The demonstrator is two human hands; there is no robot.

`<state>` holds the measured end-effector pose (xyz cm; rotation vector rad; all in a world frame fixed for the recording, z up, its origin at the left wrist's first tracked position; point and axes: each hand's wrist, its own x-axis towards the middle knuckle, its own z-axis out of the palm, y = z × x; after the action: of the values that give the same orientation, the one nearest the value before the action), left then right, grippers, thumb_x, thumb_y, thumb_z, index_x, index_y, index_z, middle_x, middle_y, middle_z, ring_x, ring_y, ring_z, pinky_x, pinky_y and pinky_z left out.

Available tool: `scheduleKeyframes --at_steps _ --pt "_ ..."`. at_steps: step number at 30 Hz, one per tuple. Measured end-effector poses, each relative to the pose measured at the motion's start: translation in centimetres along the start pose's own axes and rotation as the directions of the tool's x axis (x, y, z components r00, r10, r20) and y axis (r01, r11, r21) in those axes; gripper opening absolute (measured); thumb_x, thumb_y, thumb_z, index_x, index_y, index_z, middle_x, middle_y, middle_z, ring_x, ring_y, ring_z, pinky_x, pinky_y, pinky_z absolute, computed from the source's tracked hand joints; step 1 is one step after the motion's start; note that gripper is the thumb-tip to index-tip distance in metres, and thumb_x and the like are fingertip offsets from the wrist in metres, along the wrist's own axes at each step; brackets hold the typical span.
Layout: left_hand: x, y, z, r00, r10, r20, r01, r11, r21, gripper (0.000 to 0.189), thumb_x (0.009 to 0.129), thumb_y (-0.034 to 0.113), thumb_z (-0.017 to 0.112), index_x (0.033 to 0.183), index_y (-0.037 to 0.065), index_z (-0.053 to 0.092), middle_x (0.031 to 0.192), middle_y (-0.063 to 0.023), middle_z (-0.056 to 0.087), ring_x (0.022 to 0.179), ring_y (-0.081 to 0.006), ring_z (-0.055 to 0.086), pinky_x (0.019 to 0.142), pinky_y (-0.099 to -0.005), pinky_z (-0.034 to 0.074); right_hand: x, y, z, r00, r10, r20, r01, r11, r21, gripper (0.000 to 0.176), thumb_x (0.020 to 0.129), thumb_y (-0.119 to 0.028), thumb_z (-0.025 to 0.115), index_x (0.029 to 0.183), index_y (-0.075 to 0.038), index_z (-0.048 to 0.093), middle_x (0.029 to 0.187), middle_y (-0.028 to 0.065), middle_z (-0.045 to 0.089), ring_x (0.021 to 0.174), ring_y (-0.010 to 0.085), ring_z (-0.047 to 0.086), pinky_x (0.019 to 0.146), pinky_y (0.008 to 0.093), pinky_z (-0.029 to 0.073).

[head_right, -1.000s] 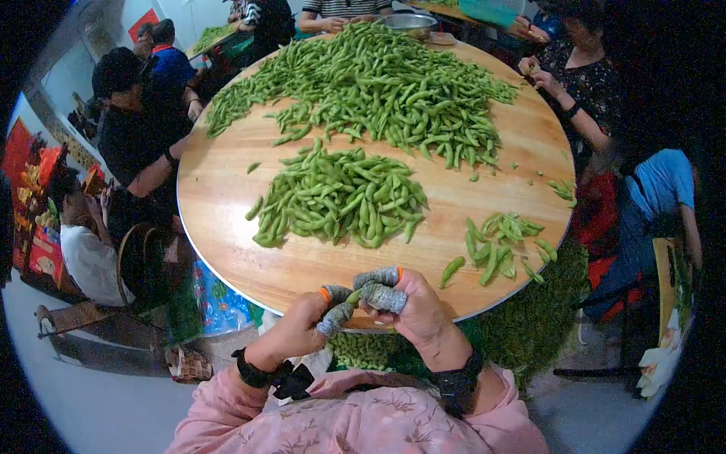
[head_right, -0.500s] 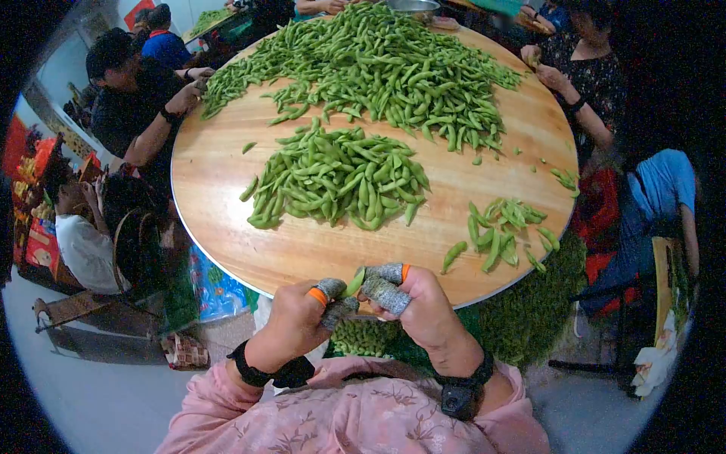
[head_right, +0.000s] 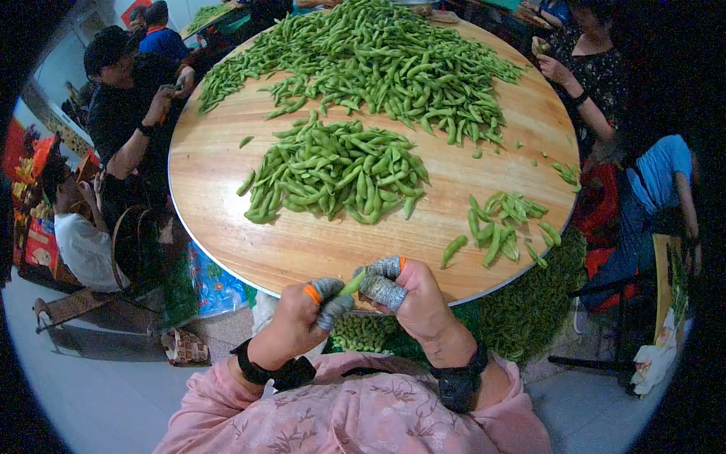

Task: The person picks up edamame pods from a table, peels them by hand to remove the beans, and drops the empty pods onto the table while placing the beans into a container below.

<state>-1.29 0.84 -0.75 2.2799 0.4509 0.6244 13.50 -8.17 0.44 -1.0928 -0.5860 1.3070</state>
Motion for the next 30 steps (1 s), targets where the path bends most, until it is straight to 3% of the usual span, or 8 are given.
scheduleKeyframes --at_steps 5,7,10,14,16,19,25,30 --pt "0.2 0.4 -0.1 0.951 -0.298 0.084 0.297 0.801 -0.520 0.010 0.076 0.010 0.053 0.075 0.000 0.052 0.058 -0.0093 0.049 0.052 -0.0189 0.047 0.051 -0.0259 0.038 0.5 1.1 0.0 0.994 -0.104 0.032 0.103 0.994 0.023 0.014 0.074 -0.011 0.059 0.082 0.000 0.055 0.073 0.0028 0.057 0.061 0.0063 0.051 0.053 0.0170 0.041" --pt "0.2 0.0 0.1 0.895 -0.384 0.228 0.426 0.584 -0.691 0.016 0.079 0.017 0.052 0.077 0.001 0.052 0.059 0.0017 0.048 0.053 -0.0099 0.045 0.049 -0.0224 0.037 0.6 1.1 0.0 0.991 -0.132 0.007 0.132 0.991 -0.018 0.013 0.074 -0.010 0.058 0.082 0.000 0.055 0.073 0.0028 0.057 0.063 0.0071 0.052 0.056 0.0180 0.042" --pt "0.6 0.3 0.3 0.985 -0.164 0.059 0.174 0.896 -0.409 0.019 0.081 0.021 0.050 0.075 0.002 0.052 0.057 0.0016 0.046 0.052 -0.0072 0.042 0.047 -0.0203 0.034 0.5 1.0 0.0 0.986 -0.161 0.038 0.166 0.966 -0.197 0.010 0.075 -0.007 0.057 0.081 0.001 0.055 0.073 0.0025 0.057 0.064 0.0084 0.053 0.059 0.0201 0.044" --pt "0.8 0.2 0.2 0.997 -0.077 0.027 0.081 0.898 -0.432 0.022 0.082 0.023 0.049 0.072 0.004 0.051 0.056 0.0024 0.044 0.049 -0.0047 0.038 0.043 -0.0184 0.029 0.1 0.8 -0.5 0.987 -0.111 0.115 0.134 0.968 -0.212 0.008 0.074 -0.001 0.052 0.081 0.002 0.055 0.077 0.0026 0.057 0.070 0.0086 0.052 0.065 0.0210 0.042" --pt "0.5 0.2 -0.8 0.874 -0.275 0.401 0.486 0.470 -0.737 0.024 0.082 0.025 0.048 0.069 0.005 0.050 0.054 0.0027 0.043 0.047 -0.0044 0.037 0.042 -0.0174 0.027 0.1 0.8 -0.8 0.976 -0.130 0.174 0.163 0.968 -0.191 0.008 0.074 -0.001 0.053 0.082 0.002 0.055 0.077 0.0025 0.057 0.070 0.0085 0.052 0.065 0.0211 0.042" --pt "0.6 0.0 -0.7 0.899 -0.234 0.371 0.436 0.569 -0.697 0.025 0.083 0.026 0.047 0.068 0.005 0.049 0.053 0.0030 0.043 0.046 -0.0043 0.037 0.041 -0.0171 0.027 0.2 0.4 -0.6 0.970 -0.091 0.226 0.106 0.993 -0.057 0.009 0.074 0.000 0.053 0.082 0.002 0.055 0.077 0.0025 0.057 0.070 0.0082 0.052 0.064 0.0206 0.042" --pt "1.0 0.0 -0.2 0.925 -0.295 0.239 0.380 0.720 -0.581 0.014 0.080 0.015 0.047 0.073 0.003 0.051 0.060 0.0024 0.047 0.054 -0.0057 0.042 0.048 -0.0188 0.034 0.2 0.8 0.0 0.990 -0.117 0.073 0.130 0.969 -0.211 0.008 0.074 0.000 0.054 0.082 0.001 0.056 0.076 0.0027 0.057 0.069 0.0080 0.052 0.064 0.0208 0.042" --pt "1.4 -0.5 0.6 0.952 -0.270 0.146 0.307 0.843 -0.441 0.012 0.075 0.003 0.047 0.085 0.000 0.052 0.071 -0.0036 0.053 0.066 -0.0106 0.048 0.062 -0.0214 0.039 0.4 0.3 -1.3 0.922 -0.371 -0.111 0.297 0.861 -0.412 0.011 0.074 0.000 0.054 0.085 0.002 0.055 0.077 0.0032 0.057 0.070 0.0089 0.052 0.065 0.0214 0.043"
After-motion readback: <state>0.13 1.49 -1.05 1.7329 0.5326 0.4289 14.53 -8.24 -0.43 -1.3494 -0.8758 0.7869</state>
